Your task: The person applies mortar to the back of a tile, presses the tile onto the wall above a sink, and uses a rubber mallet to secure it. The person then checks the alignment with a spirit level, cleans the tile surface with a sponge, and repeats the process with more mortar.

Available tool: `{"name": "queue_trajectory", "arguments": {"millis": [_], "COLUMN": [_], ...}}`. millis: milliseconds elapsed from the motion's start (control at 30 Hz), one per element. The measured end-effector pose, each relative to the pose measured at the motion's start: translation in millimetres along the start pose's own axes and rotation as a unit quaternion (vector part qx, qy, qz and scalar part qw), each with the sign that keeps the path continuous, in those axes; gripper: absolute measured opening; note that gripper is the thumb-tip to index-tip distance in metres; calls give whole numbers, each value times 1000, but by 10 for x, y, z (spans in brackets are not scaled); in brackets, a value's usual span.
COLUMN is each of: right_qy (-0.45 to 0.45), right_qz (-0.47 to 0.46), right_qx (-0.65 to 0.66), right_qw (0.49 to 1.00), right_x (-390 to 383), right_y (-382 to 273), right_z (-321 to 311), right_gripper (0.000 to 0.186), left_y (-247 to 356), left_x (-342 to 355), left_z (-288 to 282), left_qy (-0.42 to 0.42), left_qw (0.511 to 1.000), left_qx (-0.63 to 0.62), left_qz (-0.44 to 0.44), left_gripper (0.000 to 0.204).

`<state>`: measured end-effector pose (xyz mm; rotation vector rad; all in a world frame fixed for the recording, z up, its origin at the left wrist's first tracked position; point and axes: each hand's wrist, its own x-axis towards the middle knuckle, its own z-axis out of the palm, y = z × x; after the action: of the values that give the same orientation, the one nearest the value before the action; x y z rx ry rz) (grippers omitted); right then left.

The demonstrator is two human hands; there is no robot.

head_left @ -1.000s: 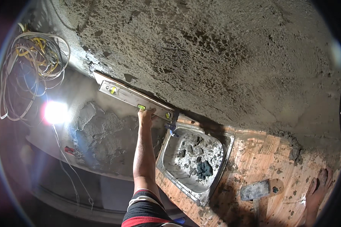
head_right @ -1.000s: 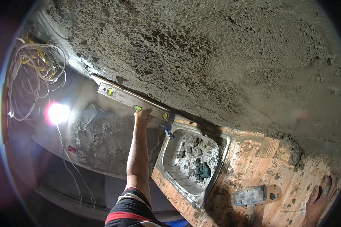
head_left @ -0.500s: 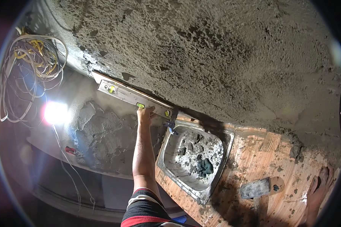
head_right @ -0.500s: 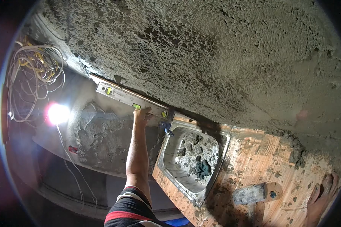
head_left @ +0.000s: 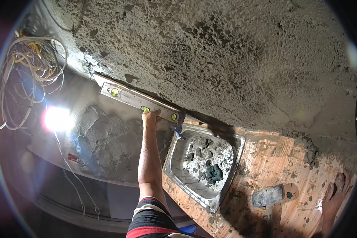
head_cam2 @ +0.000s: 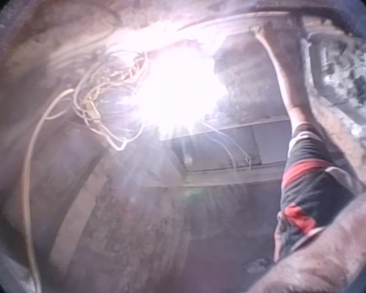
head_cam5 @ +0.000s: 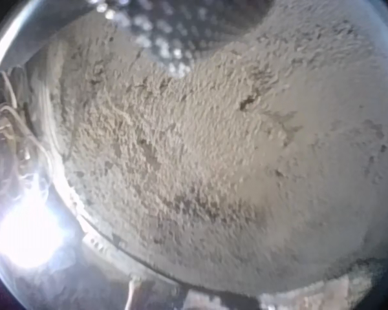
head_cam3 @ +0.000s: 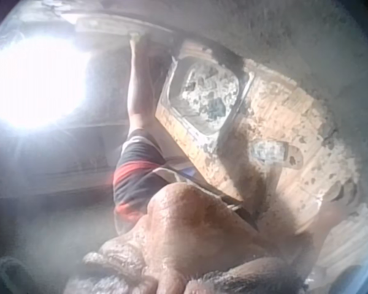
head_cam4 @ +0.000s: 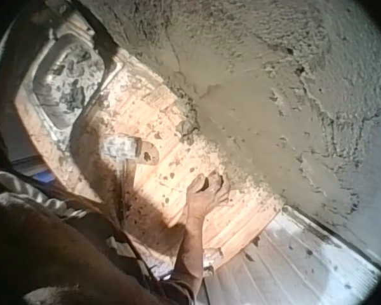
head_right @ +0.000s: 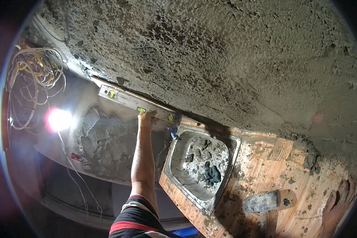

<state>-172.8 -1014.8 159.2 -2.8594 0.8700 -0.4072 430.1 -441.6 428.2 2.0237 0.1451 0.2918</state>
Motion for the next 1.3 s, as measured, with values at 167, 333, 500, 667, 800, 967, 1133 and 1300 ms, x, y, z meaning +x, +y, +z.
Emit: {"name": "queue_trajectory", "arguments": {"millis": [167,333,500,667,800,967,1133,1300], "right_qy": [1,-6,15,7,10,20,15,23], "right_qz": [14,27,9,6,8,1,-2,-15], "right_qx": [-28,-26,-48,-36,-45,-27,-38,-35], "right_qw": [1000,999,999,999,999,999,999,999], "right_x": [-28,-42,-25,-31,-36,2,-11,-35], "right_y": [29,31,6,38,30,-10,5,50], "right_z": [53,68,43,78,71,37,37,83], "right_gripper": [46,47,43,44,45,46,46,46], "left_y": [-21,2,49,-1,-10,-32,-23,-13], "left_x": [31,-19,-77,3,13,58,28,19], "left_z": [-44,6,67,-22,11,-67,-8,5], "left_qy": [-19,-20,-18,-13,-18,-25,-7,1], "left_qw": [1000,999,999,1000,1000,1000,1000,1000], "left_qx": [-19,-24,-22,1,-4,8,5,6], "left_qz": [6,18,16,5,3,-4,-2,-7], "left_gripper": [34,35,36,35,36,36,37,37]}}
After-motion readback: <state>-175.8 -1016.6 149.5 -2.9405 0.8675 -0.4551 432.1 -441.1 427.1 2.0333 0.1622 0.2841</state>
